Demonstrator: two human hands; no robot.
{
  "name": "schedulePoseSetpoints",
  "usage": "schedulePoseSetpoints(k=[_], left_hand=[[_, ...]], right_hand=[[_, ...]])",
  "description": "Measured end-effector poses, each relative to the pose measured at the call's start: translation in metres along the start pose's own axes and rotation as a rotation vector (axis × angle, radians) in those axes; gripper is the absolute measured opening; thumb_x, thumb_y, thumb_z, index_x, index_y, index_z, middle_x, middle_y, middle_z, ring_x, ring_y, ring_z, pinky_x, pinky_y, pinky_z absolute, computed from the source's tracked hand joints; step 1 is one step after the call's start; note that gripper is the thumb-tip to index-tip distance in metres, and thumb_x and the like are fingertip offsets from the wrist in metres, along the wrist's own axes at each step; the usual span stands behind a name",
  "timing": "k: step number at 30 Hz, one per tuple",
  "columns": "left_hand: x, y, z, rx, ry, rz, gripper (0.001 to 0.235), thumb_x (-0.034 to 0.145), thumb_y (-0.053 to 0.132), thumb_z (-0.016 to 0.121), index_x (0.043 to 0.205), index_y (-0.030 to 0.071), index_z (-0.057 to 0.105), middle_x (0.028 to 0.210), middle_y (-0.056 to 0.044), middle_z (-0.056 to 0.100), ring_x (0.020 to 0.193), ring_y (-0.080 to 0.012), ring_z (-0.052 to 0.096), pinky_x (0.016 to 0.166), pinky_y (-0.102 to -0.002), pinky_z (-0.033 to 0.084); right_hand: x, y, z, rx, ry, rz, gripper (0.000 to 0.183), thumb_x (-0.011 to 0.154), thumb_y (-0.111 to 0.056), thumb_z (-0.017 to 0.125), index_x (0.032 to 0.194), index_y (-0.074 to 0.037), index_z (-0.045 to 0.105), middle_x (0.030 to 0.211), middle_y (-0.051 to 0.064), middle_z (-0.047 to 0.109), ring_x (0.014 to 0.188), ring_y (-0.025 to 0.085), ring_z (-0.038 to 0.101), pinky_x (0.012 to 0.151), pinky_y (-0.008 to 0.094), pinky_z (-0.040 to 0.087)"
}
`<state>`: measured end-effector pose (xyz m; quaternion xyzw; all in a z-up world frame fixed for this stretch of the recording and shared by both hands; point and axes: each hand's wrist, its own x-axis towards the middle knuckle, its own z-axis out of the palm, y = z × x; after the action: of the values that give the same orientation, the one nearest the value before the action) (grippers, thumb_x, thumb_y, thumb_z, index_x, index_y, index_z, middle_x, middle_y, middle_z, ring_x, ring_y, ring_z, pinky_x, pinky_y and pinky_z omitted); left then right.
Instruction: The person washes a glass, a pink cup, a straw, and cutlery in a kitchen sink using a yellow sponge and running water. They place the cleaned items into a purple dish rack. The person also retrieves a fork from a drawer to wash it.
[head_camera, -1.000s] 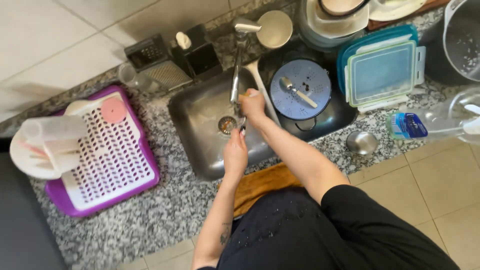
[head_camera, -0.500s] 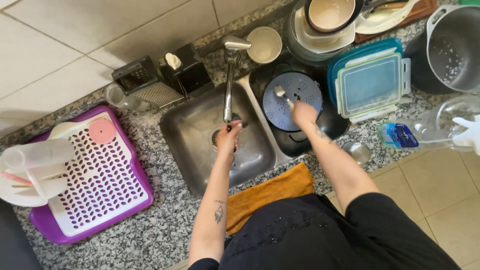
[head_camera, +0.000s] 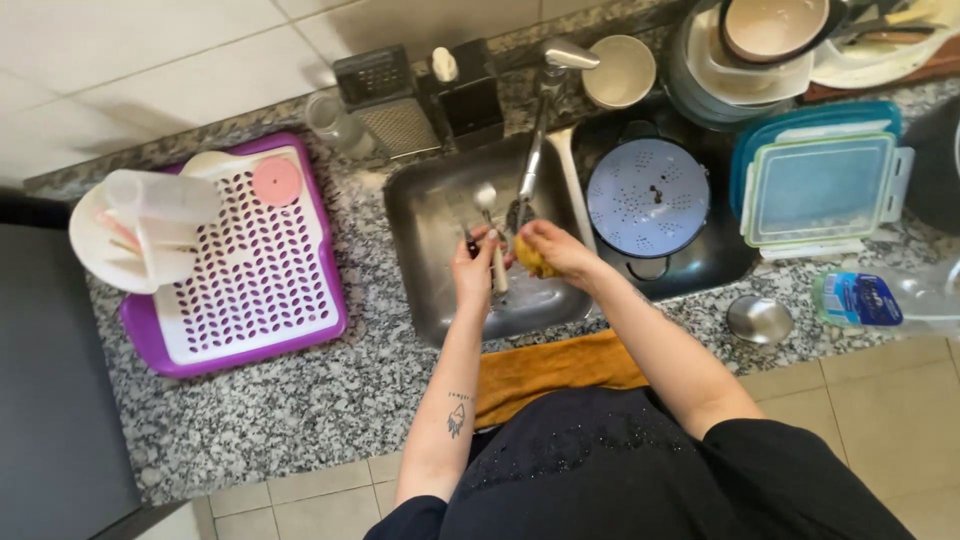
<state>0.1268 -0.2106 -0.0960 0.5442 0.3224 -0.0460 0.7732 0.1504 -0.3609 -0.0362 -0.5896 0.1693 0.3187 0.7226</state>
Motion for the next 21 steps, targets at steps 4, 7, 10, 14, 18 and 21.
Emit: schedulePoseSetpoints(k=[4, 7, 10, 14, 18, 21], left_hand=[[-0.037, 0.039, -0.007, 0.063, 0.051, 0.111, 0.026, 0.082, 0.02, 0.073, 0.102, 0.009, 0.061, 0.073, -0.013, 0.068, 0.044, -0.0193, 0.061, 0.037, -0.028, 0.055], [-0.035, 0.021, -0.01, 0.217, 0.028, 0.265, 0.018, 0.081, 0.021, 0.074, 0.092, 0.008, 0.066, 0.062, -0.009, 0.065, 0.035, -0.0119, 0.052, 0.028, -0.02, 0.041], [-0.046, 0.027, -0.007, 0.356, -0.051, 0.275, 0.015, 0.081, 0.023, 0.074, 0.082, 0.009, 0.068, 0.053, -0.006, 0.063, 0.029, -0.0114, 0.05, 0.024, -0.022, 0.037], [-0.051, 0.036, -0.01, 0.695, -0.037, 0.559, 0.01, 0.08, 0.017, 0.072, 0.088, 0.012, 0.069, 0.073, -0.01, 0.069, 0.07, -0.0245, 0.068, 0.06, -0.034, 0.054], [-0.054, 0.046, -0.014, 0.867, -0.062, 0.699, 0.011, 0.081, 0.019, 0.072, 0.09, 0.013, 0.068, 0.082, -0.005, 0.071, 0.079, -0.0233, 0.069, 0.068, -0.033, 0.057], [-0.06, 0.055, -0.012, 0.853, -0.087, 0.663, 0.011, 0.08, 0.02, 0.072, 0.088, 0.014, 0.067, 0.084, -0.005, 0.071, 0.083, -0.0238, 0.068, 0.071, -0.034, 0.057]], right_hand=[[0.02, -0.009, 0.025, 0.373, 0.119, 0.062, 0.024, 0.098, -0.036, 0.045, 0.101, -0.012, 0.048, 0.077, 0.015, 0.053, 0.059, 0.03, 0.061, 0.045, 0.033, 0.052], [0.036, -0.025, 0.046, 0.754, 0.167, 0.188, 0.031, 0.088, -0.028, 0.059, 0.105, -0.004, 0.05, 0.091, 0.011, 0.054, 0.083, 0.032, 0.062, 0.078, 0.054, 0.053], [0.057, -0.028, 0.056, 0.718, 0.198, 0.126, 0.045, 0.081, -0.044, 0.068, 0.091, -0.001, 0.058, 0.076, 0.009, 0.058, 0.072, 0.024, 0.063, 0.063, 0.037, 0.056], [0.068, -0.016, 0.055, 0.321, 0.396, -0.137, 0.041, 0.078, -0.032, 0.076, 0.062, -0.004, 0.051, 0.045, 0.007, 0.047, 0.035, 0.02, 0.053, 0.032, 0.031, 0.046], [0.127, 0.024, 0.019, -0.517, 0.425, -0.228, 0.054, 0.07, -0.061, 0.074, 0.055, -0.01, 0.064, 0.049, 0.01, 0.058, 0.061, 0.03, 0.066, 0.063, 0.032, 0.05], [0.075, -0.004, 0.042, 0.045, 0.474, -0.169, 0.054, 0.079, -0.052, 0.07, 0.05, -0.009, 0.053, 0.039, 0.005, 0.046, 0.034, 0.014, 0.05, 0.037, 0.024, 0.04]])
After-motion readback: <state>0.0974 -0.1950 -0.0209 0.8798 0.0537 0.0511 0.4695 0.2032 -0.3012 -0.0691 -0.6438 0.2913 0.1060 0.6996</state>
